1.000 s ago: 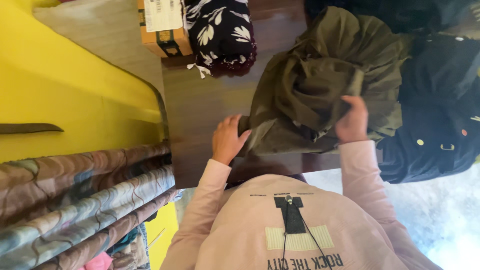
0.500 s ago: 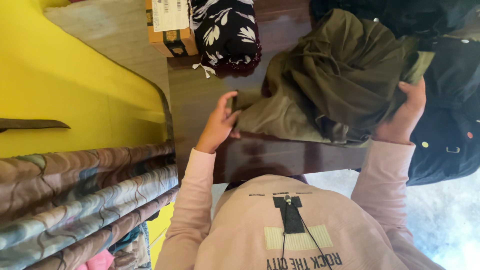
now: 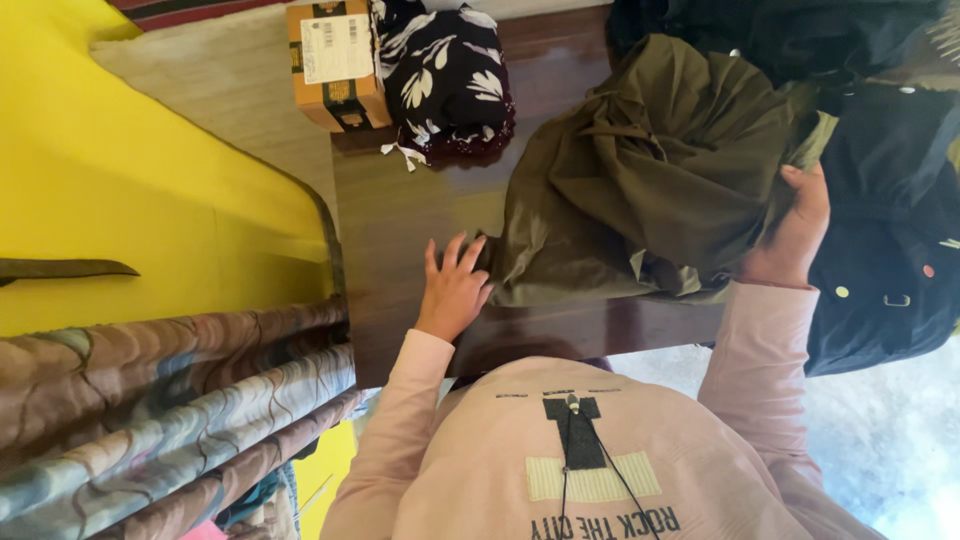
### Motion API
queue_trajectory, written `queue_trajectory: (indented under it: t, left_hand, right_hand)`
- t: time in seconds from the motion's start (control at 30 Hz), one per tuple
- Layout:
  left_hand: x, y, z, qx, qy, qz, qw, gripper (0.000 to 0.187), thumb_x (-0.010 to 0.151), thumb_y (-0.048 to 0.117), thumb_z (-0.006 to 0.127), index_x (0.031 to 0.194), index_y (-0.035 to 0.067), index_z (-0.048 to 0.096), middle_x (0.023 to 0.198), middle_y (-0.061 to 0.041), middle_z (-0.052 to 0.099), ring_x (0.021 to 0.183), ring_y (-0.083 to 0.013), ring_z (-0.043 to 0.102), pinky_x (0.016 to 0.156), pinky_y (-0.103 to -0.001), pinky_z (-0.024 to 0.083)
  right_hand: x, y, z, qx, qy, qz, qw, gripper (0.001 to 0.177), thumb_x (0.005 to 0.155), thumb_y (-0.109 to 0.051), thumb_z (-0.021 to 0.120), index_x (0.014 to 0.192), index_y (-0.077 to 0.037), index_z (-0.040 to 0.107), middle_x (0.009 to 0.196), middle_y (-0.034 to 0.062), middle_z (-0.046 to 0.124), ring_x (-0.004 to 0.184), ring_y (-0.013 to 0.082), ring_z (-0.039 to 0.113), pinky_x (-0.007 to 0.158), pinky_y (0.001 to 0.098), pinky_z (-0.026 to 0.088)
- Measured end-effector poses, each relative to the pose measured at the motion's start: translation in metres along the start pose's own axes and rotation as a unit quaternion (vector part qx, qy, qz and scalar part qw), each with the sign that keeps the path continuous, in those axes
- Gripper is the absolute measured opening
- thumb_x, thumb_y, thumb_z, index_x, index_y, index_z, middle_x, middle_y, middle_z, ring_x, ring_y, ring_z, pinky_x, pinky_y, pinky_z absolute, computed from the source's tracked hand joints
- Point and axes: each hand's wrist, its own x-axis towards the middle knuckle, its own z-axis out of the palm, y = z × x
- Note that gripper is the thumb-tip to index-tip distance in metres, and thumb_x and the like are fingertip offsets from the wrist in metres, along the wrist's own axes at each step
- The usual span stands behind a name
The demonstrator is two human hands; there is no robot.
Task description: The person folds a black floral top, an olive green jacket, and a dark blue jacket on a wooden table. They smooth and align each item, fold sleeves and sides, then stack the folded garments.
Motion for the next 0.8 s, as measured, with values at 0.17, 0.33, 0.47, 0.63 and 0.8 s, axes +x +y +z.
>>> queue_trajectory:
  t: [0.17, 0.33, 0.47, 0.63, 0.8]
  left_hand:
    - [0.025, -0.004, -0.008, -0.406, -0.026, -0.092, 0.909, 0.022, 0.101, 0.03, 0.071, 0.106, 0.008, 0.069, 0.109, -0.01, 0.065, 0.105, -0.0234, 0.057, 0.101, -0.048, 0.048]
    - [0.04, -0.024, 0.002, -0.816, -0.062, -0.165, 0.55, 0.032, 0.096, 0.012, 0.073, 0.125, 0.007, 0.062, 0.118, -0.007, 0.067, 0.108, -0.0147, 0.063, 0.094, -0.029, 0.052]
    - [0.003, -0.046, 0.033, -0.806, -0.007, -0.342, 0.482, 0.051, 0.09, 0.014, 0.074, 0.138, 0.005, 0.059, 0.125, -0.012, 0.067, 0.11, -0.019, 0.066, 0.094, -0.033, 0.054]
    - [-0.051, -0.046, 0.109, -0.707, 0.064, -0.397, 0.582, 0.061, 0.085, 0.011, 0.076, 0.141, 0.008, 0.052, 0.129, -0.011, 0.066, 0.114, -0.0177, 0.064, 0.097, -0.033, 0.052]
    - [-0.052, -0.058, 0.136, -0.607, 0.15, -0.321, 0.711, 0.041, 0.094, 0.02, 0.069, 0.13, -0.001, 0.069, 0.126, -0.016, 0.074, 0.115, -0.027, 0.067, 0.101, -0.036, 0.053]
  right_hand:
    - [-0.003, -0.013, -0.002, -0.016, -0.014, -0.012, 1.0, 0.053, 0.1, -0.011, 0.047, 0.152, -0.005, 0.05, 0.148, 0.0134, 0.06, 0.139, 0.0291, 0.062, 0.123, 0.0423, 0.051]
    - [-0.004, -0.003, -0.006, -0.103, -0.001, -0.003, 0.995, 0.039, 0.104, -0.008, 0.056, 0.143, -0.003, 0.058, 0.132, 0.0122, 0.059, 0.121, 0.0246, 0.06, 0.109, 0.0376, 0.05]
    - [-0.017, 0.041, 0.015, -0.681, -0.177, -0.445, 0.553, 0.031, 0.088, 0.001, 0.068, 0.116, -0.007, 0.058, 0.13, 0.0226, 0.06, 0.119, 0.0382, 0.061, 0.1, 0.0453, 0.05]
    - [-0.041, 0.11, 0.053, -0.464, -0.333, 0.142, 0.809, 0.044, 0.098, -0.027, 0.066, 0.139, -0.01, 0.06, 0.115, 0.009, 0.072, 0.105, 0.0153, 0.068, 0.089, 0.0303, 0.053]
    - [-0.035, 0.12, 0.033, -0.614, -0.265, 0.099, 0.737, 0.045, 0.096, -0.034, 0.069, 0.135, -0.011, 0.065, 0.113, 0.0093, 0.075, 0.101, 0.0225, 0.072, 0.09, 0.0347, 0.056]
